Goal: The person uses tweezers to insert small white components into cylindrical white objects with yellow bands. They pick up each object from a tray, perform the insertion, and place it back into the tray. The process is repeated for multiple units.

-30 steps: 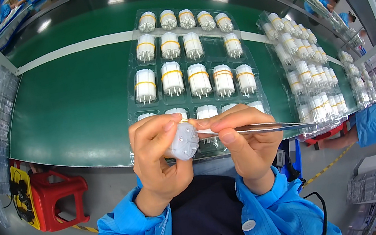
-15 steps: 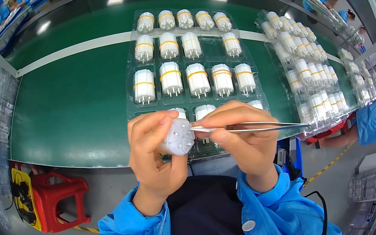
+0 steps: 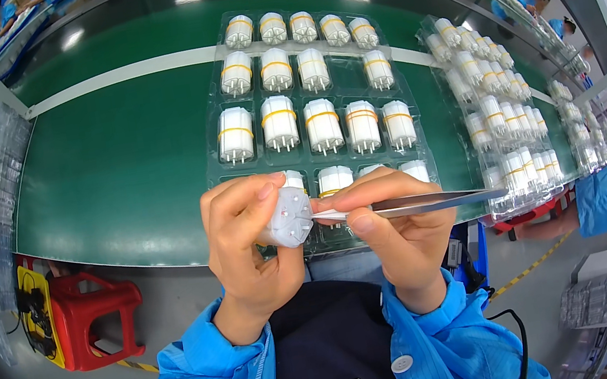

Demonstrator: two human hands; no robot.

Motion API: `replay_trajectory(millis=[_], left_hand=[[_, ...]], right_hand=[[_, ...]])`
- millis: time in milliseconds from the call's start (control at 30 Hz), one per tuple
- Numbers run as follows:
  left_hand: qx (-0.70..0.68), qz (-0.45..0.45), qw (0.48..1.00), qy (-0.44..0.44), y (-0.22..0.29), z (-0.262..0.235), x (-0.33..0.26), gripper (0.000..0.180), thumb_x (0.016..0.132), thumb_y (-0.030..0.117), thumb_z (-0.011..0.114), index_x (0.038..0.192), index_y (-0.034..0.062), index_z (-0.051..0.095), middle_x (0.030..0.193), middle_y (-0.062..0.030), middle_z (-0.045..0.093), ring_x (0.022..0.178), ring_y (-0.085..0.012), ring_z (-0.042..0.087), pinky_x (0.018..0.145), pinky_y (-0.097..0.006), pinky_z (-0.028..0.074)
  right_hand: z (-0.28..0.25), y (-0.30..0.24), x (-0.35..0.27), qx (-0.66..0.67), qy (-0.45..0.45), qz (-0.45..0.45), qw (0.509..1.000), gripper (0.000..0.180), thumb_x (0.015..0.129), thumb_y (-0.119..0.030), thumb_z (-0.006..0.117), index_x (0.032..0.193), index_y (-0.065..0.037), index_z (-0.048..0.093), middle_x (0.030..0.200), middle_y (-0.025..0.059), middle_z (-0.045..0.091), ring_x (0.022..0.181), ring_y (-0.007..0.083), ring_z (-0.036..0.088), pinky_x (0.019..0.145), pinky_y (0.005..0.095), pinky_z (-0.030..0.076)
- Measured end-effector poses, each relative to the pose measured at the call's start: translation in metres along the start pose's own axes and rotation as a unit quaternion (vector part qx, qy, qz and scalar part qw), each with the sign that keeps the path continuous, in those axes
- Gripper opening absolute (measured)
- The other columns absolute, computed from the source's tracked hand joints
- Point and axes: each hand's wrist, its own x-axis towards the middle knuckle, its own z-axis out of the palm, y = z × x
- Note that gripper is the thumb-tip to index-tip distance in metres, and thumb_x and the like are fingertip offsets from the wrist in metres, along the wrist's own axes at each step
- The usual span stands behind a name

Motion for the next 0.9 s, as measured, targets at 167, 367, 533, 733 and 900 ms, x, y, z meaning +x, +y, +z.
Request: replay_trajectory(millis=[167, 367, 533, 733, 900], left_hand=[[0.005, -0.006, 0.999, 0.048, -0.0001, 0.0055, 0.0014, 0.059, 0.065, -0.014, 0.069, 0.119, 0.0045, 0.053, 0.106, -0.0162, 0.064, 0.092, -0.0296, 0.058, 0.078, -0.035, 0.05], [0.004, 0.01, 1.0, 0.007, 0.0, 0.0009, 0.0016, 0.057, 0.072, -0.017, 0.067, 0.123, -0.0009, 0.047, 0.113, -0.0228, 0.058, 0.102, -0.0281, 0.056, 0.082, -0.034, 0.05], [0.015, 0.01, 1.0, 0.007, -0.0014, 0.0009, -0.0007, 0.057, 0.072, -0.017, 0.067, 0.123, -0.0009, 0.047, 0.113, -0.0227, 0.058, 0.101, -0.0281, 0.055, 0.083, -0.034, 0.05], [0.008, 0.013, 1.0, 0.01, -0.003, 0.001, -0.0009, 0.058, 0.072, -0.016, 0.068, 0.123, -0.0002, 0.048, 0.113, -0.0224, 0.058, 0.101, -0.028, 0.055, 0.082, -0.034, 0.05], [0.013, 0.017, 1.0, 0.008, -0.0024, 0.0005, 0.0001, 0.059, 0.071, -0.016, 0.069, 0.124, 0.0, 0.048, 0.113, -0.0222, 0.058, 0.1, -0.0281, 0.055, 0.082, -0.034, 0.05]], right_hand=[[0.0003, 0.0035, -0.0005, -0.015, 0.0, -0.007, 1.0, 0.014, 0.084, 0.002, 0.068, 0.098, 0.003, 0.07, 0.086, 0.0136, 0.07, 0.076, 0.0169, 0.066, 0.066, 0.0263, 0.051], [0.0017, 0.003, 0.0002, 0.004, 0.011, -0.012, 1.0, 0.012, 0.085, 0.002, 0.068, 0.097, 0.003, 0.07, 0.087, 0.0136, 0.07, 0.076, 0.0166, 0.066, 0.066, 0.0261, 0.05], [0.0034, 0.0027, 0.0003, 0.007, 0.015, -0.002, 1.0, 0.012, 0.085, 0.002, 0.068, 0.096, 0.003, 0.071, 0.087, 0.0136, 0.07, 0.076, 0.0166, 0.066, 0.067, 0.0262, 0.05], [0.002, 0.0023, 0.001, 0.003, 0.012, 0.003, 1.0, 0.011, 0.085, 0.001, 0.068, 0.095, 0.004, 0.071, 0.086, 0.0136, 0.07, 0.076, 0.0169, 0.066, 0.067, 0.0267, 0.051], [0.0051, 0.0015, 0.0006, 0.012, 0.027, 0.014, 0.999, 0.009, 0.086, 0.0, 0.068, 0.094, 0.005, 0.07, 0.086, 0.0142, 0.07, 0.077, 0.0177, 0.067, 0.068, 0.0272, 0.052]])
